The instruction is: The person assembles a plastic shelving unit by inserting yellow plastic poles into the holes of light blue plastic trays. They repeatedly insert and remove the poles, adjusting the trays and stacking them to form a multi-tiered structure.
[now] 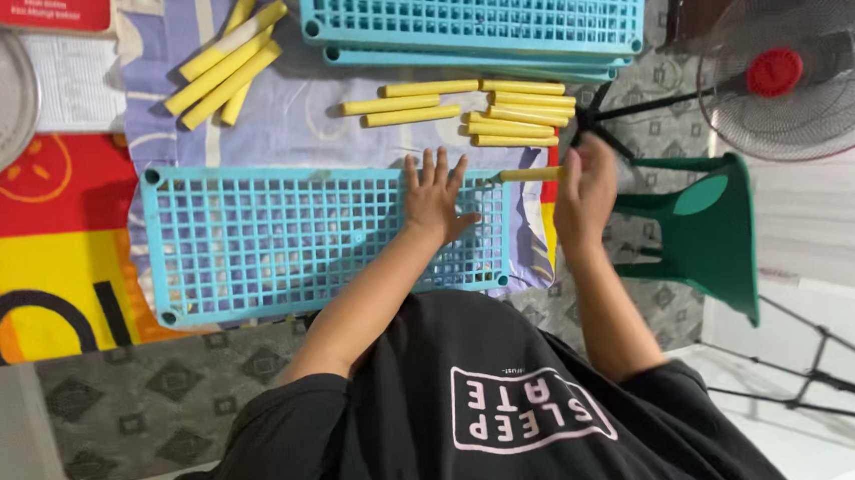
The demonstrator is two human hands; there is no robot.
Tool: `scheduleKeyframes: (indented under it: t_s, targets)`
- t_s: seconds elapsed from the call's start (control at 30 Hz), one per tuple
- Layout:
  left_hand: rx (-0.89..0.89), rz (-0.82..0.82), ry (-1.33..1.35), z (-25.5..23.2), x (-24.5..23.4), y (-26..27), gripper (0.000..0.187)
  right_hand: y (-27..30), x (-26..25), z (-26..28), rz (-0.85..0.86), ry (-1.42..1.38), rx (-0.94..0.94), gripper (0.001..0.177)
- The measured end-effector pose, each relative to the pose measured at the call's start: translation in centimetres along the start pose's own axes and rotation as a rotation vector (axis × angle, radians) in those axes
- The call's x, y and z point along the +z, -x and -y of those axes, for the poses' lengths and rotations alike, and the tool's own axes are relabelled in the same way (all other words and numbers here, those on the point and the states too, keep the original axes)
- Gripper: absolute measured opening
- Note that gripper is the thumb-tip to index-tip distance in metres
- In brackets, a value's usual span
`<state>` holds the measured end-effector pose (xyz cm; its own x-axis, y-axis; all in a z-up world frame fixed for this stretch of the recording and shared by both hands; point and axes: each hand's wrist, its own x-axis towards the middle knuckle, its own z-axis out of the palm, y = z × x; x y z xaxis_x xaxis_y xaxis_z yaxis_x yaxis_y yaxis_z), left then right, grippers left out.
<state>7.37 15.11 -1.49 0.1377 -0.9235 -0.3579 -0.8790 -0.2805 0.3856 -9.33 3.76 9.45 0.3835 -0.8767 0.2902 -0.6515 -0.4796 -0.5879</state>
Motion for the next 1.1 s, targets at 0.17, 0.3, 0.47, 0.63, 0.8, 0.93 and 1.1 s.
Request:
scheduleKeyframes:
  t_s: [0.17, 0.3, 0.47, 0.63, 0.8, 0.93, 1.1]
  targets:
    - [0.007, -0.087, 0.065, 0.2, 0.5, 0.5, 0.106, 9.4, 1.5, -3.9, 0.119, 0.258, -0.155, 0.061]
    - [0.018, -0.061, 0.026, 0.3, -0.2, -0.1, 0.105, 14.0, 8.4, -3.8, 0.441, 0.333, -0.031, 0.094]
    - [0.017, -0.11, -0.136, -0.6, -1.0, 1.2, 0.098, 16.4, 9.2, -5.1, 0.361, 0.318, -0.095, 0.091]
    - [0.495, -0.074, -0.581, -7.0, -2.5, 2.8, 0.061, 16.0, 9.3, -4.9, 0.318, 0.467, -0.1, 0.083]
    - [0.563, -0.212, -1.624, -9.9, -0.5, -0.9, 0.064, 16.6, 9.2, -4.8, 0.485, 0.378, 0.007, 0.086]
    - [0.64, -0.158, -2.027, -7.3, 0.8, -7.2, 0.055, 14.8, 7.5, -3.6, 0.393, 0.273, 0.002, 0.087]
    - [0.794, -0.216, -1.572, -4.6, 1.9, -12.7, 0.022, 14.4, 6.4, -3.1, 0.375, 0.266, 0.029, 0.089]
